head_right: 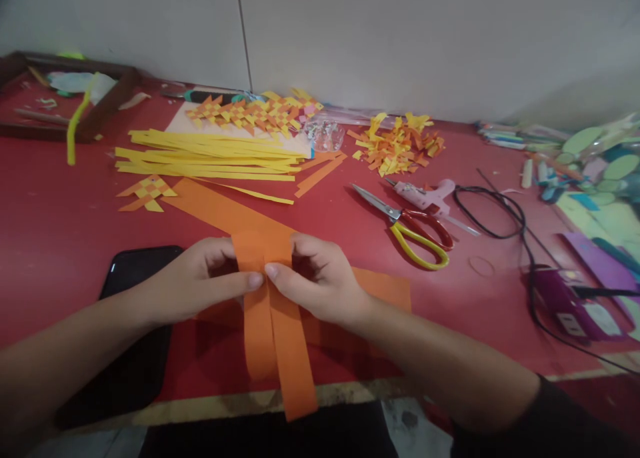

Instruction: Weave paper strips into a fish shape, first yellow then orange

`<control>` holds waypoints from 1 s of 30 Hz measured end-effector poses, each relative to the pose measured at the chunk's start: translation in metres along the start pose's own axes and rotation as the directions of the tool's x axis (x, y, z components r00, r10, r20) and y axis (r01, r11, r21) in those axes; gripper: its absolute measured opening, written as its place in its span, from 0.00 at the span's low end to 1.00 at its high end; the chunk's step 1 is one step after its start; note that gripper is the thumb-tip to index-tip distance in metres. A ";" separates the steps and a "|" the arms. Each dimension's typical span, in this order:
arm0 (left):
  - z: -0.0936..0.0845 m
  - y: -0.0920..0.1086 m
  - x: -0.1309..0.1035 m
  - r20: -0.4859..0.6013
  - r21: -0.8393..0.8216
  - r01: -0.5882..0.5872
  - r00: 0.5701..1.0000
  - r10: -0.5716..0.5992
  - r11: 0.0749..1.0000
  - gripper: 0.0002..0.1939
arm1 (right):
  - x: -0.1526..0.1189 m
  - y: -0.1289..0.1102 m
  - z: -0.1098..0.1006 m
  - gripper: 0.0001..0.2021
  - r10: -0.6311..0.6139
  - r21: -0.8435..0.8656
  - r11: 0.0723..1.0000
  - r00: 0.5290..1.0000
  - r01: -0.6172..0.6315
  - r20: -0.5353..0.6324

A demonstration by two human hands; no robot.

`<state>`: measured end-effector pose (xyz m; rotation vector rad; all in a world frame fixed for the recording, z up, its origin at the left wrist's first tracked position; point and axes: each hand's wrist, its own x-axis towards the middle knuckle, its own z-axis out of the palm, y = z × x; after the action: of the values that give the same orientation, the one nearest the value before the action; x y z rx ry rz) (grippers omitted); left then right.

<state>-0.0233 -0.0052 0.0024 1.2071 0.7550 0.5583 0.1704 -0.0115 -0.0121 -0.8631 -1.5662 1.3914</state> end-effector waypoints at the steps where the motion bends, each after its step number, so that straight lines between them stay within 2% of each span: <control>1: 0.000 0.000 0.000 0.000 0.002 -0.002 1.000 0.002 1.000 0.09 | 0.000 0.000 0.000 0.07 0.006 0.017 1.000 1.000 -0.007 0.021; 4: -0.001 0.000 0.001 0.001 0.011 -0.013 1.000 0.013 1.000 0.09 | -0.001 0.000 -0.001 0.06 0.019 0.060 0.998 0.998 -0.022 0.063; 8: -0.001 0.000 0.000 -0.010 -0.008 -0.004 1.000 0.004 1.000 0.08 | -0.002 0.001 -0.002 0.04 0.011 0.048 0.999 0.999 -0.013 0.045; 15: 0.000 0.002 0.002 -0.039 -0.089 -0.006 0.999 0.003 0.996 0.05 | -0.001 0.001 0.000 0.02 -0.093 0.039 0.995 0.996 0.092 0.017; 19: 0.000 0.002 0.003 -0.033 -0.102 -0.019 0.999 0.015 0.995 0.05 | 0.000 0.000 0.001 0.04 -0.116 0.086 0.990 0.993 0.113 0.024; 26: -0.001 -0.001 0.000 -0.033 -0.078 -0.023 0.999 0.020 0.997 0.06 | -0.001 -0.003 -0.001 0.07 -0.010 0.220 0.975 0.993 -0.016 0.117; 30: -0.002 -0.001 0.001 -0.006 -0.067 -0.027 1.000 0.026 0.997 0.07 | -0.002 -0.001 -0.001 0.06 -0.013 0.215 0.977 0.995 -0.009 0.102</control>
<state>-0.0240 -0.0039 0.0008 1.1559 0.7198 0.6040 0.1724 -0.0130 -0.0110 -0.6682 -1.4578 1.5926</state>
